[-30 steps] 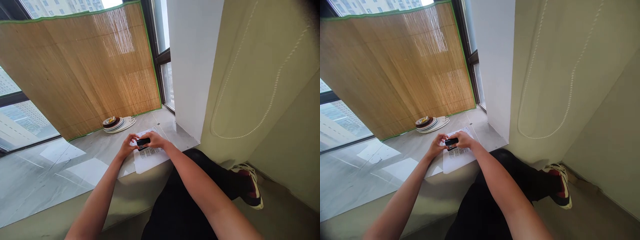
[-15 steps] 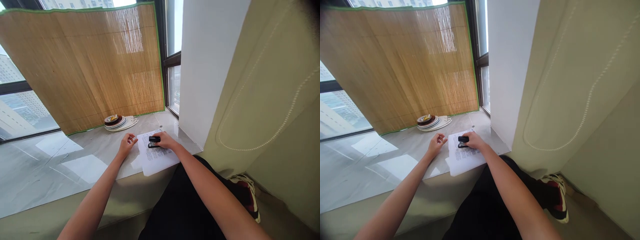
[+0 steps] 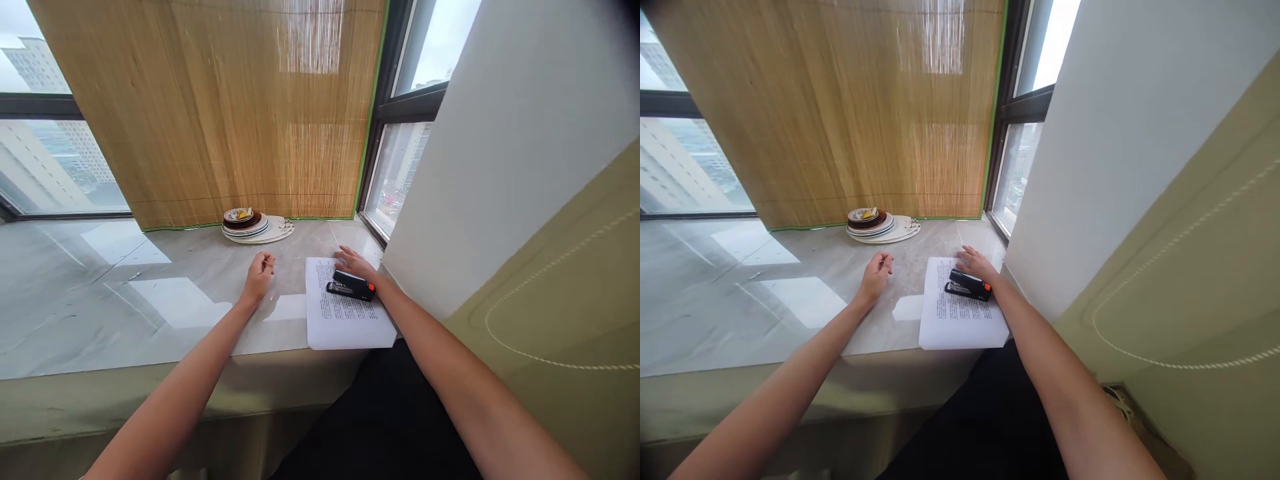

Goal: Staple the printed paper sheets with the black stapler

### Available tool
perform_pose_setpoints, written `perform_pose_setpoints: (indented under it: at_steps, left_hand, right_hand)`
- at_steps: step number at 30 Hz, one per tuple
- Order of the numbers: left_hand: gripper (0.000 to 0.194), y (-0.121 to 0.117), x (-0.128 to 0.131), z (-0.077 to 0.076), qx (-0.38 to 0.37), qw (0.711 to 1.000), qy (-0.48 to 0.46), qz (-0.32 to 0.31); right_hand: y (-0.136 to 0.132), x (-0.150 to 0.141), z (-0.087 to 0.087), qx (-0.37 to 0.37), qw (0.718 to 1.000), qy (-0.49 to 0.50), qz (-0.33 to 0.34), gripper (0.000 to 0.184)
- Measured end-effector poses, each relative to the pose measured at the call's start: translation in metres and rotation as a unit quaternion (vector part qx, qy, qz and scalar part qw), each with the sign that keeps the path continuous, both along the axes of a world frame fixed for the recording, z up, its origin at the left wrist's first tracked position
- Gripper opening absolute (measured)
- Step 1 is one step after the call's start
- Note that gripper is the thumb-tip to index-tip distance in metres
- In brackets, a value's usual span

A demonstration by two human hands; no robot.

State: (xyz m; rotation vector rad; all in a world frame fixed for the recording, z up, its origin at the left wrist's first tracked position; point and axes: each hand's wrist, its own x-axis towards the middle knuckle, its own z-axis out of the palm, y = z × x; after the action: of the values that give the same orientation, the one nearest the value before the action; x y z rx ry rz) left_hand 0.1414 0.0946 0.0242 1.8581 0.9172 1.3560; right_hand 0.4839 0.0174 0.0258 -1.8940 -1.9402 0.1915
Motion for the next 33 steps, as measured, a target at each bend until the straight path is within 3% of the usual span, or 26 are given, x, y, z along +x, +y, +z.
perform_pose_setpoints:
  at_steps: [2, 5, 11, 14, 16, 21, 23, 25, 27, 29, 33]
  left_hand:
    - [0.025, 0.001, -0.001, 0.001, 0.005, 1.000, -0.010, 0.011]
    - [0.031, 0.006, -0.008, 0.004, 0.020, 0.998, -0.039, 0.054]
    - [0.034, 0.020, -0.036, 0.009, 0.018, 0.960, -0.157, 0.231]
    - [0.034, 0.027, -0.049, 0.009, 0.007, 0.937, -0.195, 0.289]
    - [0.033, 0.030, -0.054, 0.008, -0.013, 0.932, -0.212, 0.293]
    - [0.030, 0.026, -0.042, 0.005, -0.040, 0.958, -0.167, 0.228]
    - [0.027, 0.017, -0.029, 0.004, -0.024, 0.985, -0.089, 0.147]
    - [0.020, 0.006, -0.017, 0.004, 0.033, 0.998, 0.058, 0.010]
    - [0.018, -0.002, -0.008, 0.002, 0.093, 0.974, 0.175, -0.111]
    - [0.027, -0.006, -0.004, 0.000, 0.124, 0.945, 0.244, -0.179]
    - [0.038, -0.006, -0.006, -0.003, 0.142, 0.911, 0.334, -0.195]
  right_hand:
    - [0.015, -0.016, -0.002, -0.056, 0.997, -0.047, 0.002, 0.051]
    - [0.041, -0.061, -0.004, -0.066, 0.996, -0.060, 0.027, 0.053]
    - [0.090, -0.174, -0.003, -0.031, 0.985, -0.034, 0.164, 0.048]
    - [0.094, -0.191, 0.000, -0.030, 0.945, -0.001, 0.325, 0.041]
    - [0.087, -0.183, 0.002, -0.046, 0.931, 0.019, 0.362, 0.039]
    - [0.046, -0.119, 0.007, -0.061, 0.945, 0.078, 0.311, 0.033]
    - [0.027, -0.091, 0.008, -0.061, 0.954, 0.103, 0.275, 0.030]
    - [0.011, -0.071, 0.007, -0.053, 0.959, 0.121, 0.252, 0.029]
    - [0.000, -0.059, 0.007, -0.035, 0.962, 0.137, 0.233, 0.027]
    - [-0.006, -0.055, 0.010, 0.009, 0.969, 0.163, 0.188, 0.024]
    - [-0.021, -0.056, 0.023, 0.136, 0.961, 0.236, 0.050, 0.030]
